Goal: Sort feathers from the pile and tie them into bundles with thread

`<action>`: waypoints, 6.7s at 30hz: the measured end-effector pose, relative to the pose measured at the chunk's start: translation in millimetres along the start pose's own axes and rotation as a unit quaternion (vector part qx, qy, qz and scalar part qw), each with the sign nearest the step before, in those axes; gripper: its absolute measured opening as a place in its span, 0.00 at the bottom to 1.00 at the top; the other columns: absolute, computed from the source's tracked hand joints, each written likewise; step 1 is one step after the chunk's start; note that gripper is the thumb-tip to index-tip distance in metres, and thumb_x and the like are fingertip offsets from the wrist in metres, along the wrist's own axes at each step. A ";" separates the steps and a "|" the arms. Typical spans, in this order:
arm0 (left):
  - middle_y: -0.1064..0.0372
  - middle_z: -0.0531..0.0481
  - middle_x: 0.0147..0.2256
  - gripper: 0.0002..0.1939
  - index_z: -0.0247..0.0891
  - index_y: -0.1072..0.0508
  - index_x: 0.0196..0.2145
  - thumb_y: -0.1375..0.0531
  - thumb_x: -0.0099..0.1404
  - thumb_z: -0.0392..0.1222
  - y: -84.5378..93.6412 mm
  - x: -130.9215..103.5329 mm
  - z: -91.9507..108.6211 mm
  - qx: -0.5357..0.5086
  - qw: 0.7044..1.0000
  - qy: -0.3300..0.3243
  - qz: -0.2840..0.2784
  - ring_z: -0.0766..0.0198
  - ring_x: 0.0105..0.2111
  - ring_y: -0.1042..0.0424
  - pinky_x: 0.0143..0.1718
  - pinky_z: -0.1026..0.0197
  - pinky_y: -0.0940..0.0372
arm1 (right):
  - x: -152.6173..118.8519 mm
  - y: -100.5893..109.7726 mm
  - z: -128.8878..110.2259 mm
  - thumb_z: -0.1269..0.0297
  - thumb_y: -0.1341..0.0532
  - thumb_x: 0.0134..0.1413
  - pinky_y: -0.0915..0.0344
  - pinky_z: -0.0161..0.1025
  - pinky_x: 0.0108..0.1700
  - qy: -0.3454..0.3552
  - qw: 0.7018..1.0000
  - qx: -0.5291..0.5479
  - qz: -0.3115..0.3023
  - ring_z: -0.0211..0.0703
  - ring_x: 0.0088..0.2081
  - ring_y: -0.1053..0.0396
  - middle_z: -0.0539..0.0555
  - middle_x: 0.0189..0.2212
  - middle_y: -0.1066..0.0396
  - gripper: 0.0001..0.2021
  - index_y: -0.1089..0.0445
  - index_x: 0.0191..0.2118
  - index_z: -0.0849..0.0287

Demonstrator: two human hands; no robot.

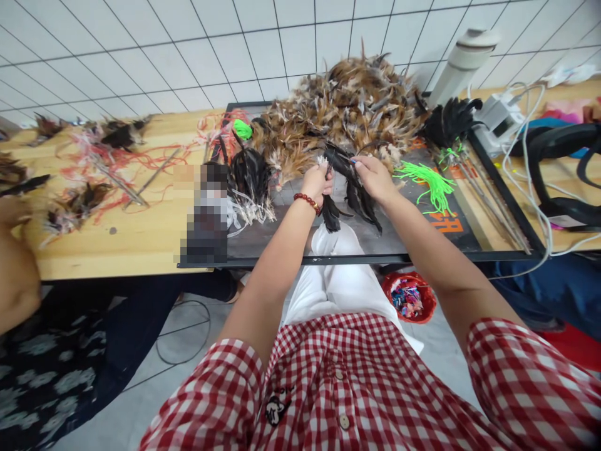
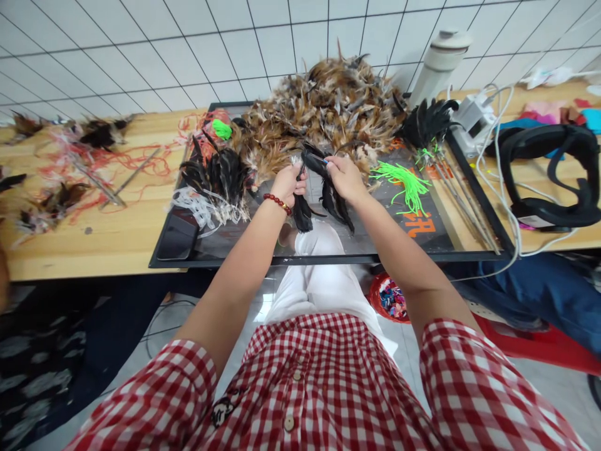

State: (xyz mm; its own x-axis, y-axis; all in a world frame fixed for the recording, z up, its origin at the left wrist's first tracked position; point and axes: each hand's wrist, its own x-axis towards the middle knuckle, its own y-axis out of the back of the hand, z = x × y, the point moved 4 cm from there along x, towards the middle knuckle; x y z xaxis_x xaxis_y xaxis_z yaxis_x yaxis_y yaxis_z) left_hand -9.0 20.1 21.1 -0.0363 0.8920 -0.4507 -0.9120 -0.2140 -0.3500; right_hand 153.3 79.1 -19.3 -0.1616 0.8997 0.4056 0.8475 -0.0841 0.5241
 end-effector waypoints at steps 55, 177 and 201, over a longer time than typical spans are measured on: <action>0.47 0.61 0.19 0.14 0.38 0.42 0.30 0.50 0.76 0.40 -6.7 -2.6 -3.7 0.130 0.990 -0.055 -0.005 0.79 0.14 0.54 0.18 0.71 0.63 | -7.1 36.0 -45.6 0.65 0.45 0.55 0.33 0.53 0.55 -0.080 0.993 -0.078 -0.049 0.55 0.49 0.28 0.58 0.43 0.21 0.17 0.20 0.43 0.60; 0.44 0.61 0.21 0.14 0.38 0.37 0.33 0.44 0.74 0.48 -15.6 -11.1 -8.0 0.035 0.981 -0.060 -0.181 0.79 0.15 0.46 0.16 0.77 0.53 | 5.2 5.0 -50.9 0.35 0.33 0.49 0.27 0.43 0.45 -0.010 0.971 0.233 -0.047 0.42 0.36 0.26 0.52 0.29 0.24 0.27 0.21 0.33 0.58; 0.46 0.61 0.22 0.18 0.38 0.40 0.31 0.41 0.71 0.53 -16.9 -16.1 -8.6 -0.014 0.980 0.013 -0.197 0.80 0.14 0.51 0.15 0.77 0.58 | 2.7 13.5 -55.2 0.32 0.35 0.48 0.29 0.46 0.53 -0.012 0.940 0.308 -0.147 0.48 0.53 0.27 0.55 0.51 0.22 0.33 0.22 0.51 0.53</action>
State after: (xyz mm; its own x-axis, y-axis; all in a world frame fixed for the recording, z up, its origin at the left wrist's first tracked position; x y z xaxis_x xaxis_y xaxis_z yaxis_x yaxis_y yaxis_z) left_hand 10.5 5.9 27.1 0.3265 0.8974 -0.2966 -0.8419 0.1335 -0.5229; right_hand 136.4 56.8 30.2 -0.4289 0.8553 0.2906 0.9013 0.4268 0.0740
